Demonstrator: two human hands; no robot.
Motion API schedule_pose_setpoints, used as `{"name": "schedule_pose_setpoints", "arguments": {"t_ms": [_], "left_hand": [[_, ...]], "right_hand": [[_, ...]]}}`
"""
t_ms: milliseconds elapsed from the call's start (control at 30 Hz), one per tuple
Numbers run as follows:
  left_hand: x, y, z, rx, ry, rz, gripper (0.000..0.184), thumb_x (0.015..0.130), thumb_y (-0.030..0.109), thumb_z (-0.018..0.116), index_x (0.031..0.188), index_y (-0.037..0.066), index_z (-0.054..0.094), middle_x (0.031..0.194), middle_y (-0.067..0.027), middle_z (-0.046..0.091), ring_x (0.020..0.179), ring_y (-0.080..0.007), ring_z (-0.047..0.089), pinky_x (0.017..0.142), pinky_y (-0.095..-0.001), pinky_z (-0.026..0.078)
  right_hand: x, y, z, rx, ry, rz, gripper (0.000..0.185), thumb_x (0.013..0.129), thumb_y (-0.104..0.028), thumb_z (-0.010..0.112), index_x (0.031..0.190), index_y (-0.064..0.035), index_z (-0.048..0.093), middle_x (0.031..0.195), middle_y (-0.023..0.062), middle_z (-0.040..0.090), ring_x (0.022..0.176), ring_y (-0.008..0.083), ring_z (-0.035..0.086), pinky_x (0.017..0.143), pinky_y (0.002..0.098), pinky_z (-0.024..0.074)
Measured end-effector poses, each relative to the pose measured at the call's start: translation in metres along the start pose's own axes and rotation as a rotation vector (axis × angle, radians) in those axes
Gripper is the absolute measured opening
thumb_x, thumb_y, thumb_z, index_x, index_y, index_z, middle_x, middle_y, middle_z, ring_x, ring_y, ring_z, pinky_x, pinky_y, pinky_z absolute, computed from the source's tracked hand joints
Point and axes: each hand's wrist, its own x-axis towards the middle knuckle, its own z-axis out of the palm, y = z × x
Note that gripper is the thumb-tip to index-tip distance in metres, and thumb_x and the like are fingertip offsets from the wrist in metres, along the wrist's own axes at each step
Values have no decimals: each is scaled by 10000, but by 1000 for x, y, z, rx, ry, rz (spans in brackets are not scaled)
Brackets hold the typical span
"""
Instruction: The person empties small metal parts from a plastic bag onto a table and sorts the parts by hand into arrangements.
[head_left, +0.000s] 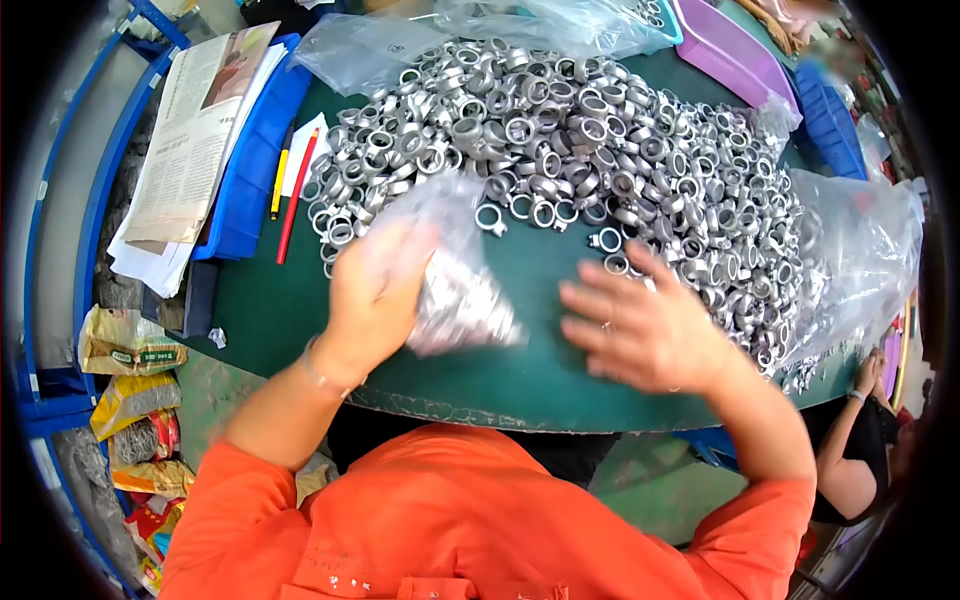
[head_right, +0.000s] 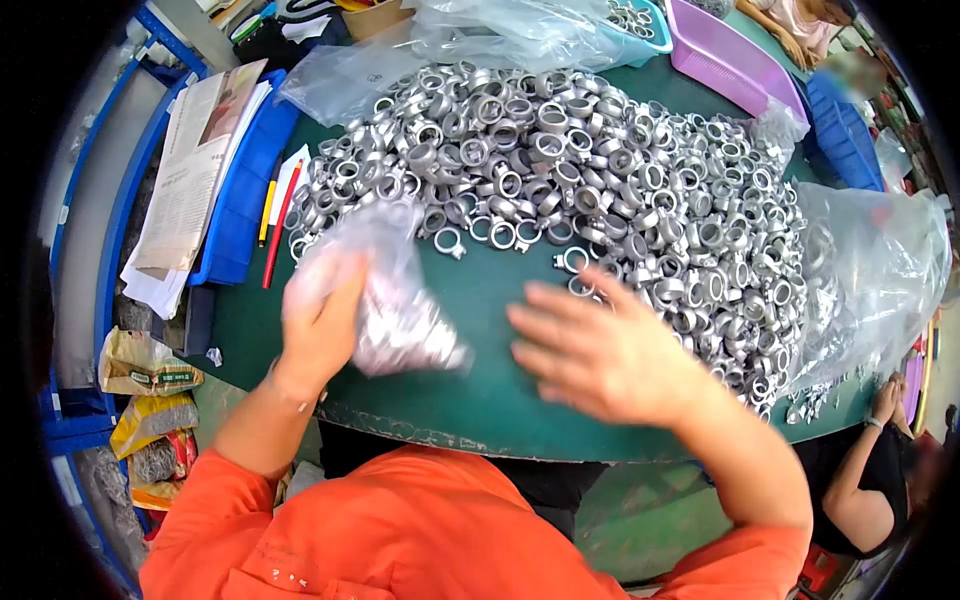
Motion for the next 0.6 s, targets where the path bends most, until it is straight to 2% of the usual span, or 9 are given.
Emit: {"name": "schedule_pose_setpoints", "arguments": {"t_ms": [33,133,267,367,400,433,500,533,600], "left_hand": [[-13,13,-7,-142,-29,-128,206,1012,154,627,1072,-38,671,905,-88,686,786,-142,699,714,-285,554],[-27,20,2,-386,-134,-370,226,1051,112,532,979,-45,677,800,-31,672,735,-85,675,680,-238,533],[-13,6,15,5,-259,-244,264,985,219,639,865,-16,642,734,-99,646,635,-162,605,618,-331,492],[-4,-3,23,-43,-283,-309,353,941,323,704,903,-25,663,774,-110,675,698,-185,638,656,-322,509],[-5,-1,20,-63,-291,-311,379,881,309,777,1042,-13,657,925,-109,705,859,-189,673,767,-322,525],[-10,1,16,-69,-282,-303,379,881,309,777,1042,-13,657,925,-109,705,859,-189,673,767,-322,525],[-21,4,4,-94,-141,-158,465,833,246,827,1177,19,613,1089,-94,694,1025,-193,661,889,-345,511],[-26,2,-8,-122,-148,-197,554,807,191,847,1255,35,562,1192,-78,664,1127,-188,629,951,-359,487],[-40,-3,-26,-153,-40,-194,340,856,89,774,1150,22,617,1103,-67,683,994,-147,644,871,-303,509]], "right_hand": [[-17,-17,2,30,-54,26,479,864,-363,744,1309,-214,647,1472,45,540,1397,254,464,1186,555,275],[-46,-12,24,-91,23,155,436,862,-368,746,1280,-269,667,1437,12,575,1370,240,491,1178,534,288],[-25,13,29,-204,173,262,346,805,-274,762,1150,-273,742,1391,-2,610,1328,234,517,1184,511,263],[-15,16,30,-238,198,335,313,840,-241,743,1152,-258,744,1370,-13,619,1344,241,500,1169,519,282],[-15,14,27,-227,199,327,304,843,-230,750,1147,-227,744,1368,2,618,1340,256,503,1162,523,287],[-15,9,23,-239,199,320,304,843,-230,750,1147,-227,744,1368,2,618,1340,256,503,1162,523,287],[-15,-8,17,-194,350,438,304,834,-207,760,1137,-192,741,1347,27,628,1323,274,517,1156,524,291],[-16,-15,17,-175,443,466,297,832,-166,756,1128,-156,736,1304,51,650,1295,287,539,1156,519,290],[-14,-29,21,-162,568,499,262,823,-90,733,1086,-92,726,1162,66,696,1156,297,603,1094,510,344]]}}
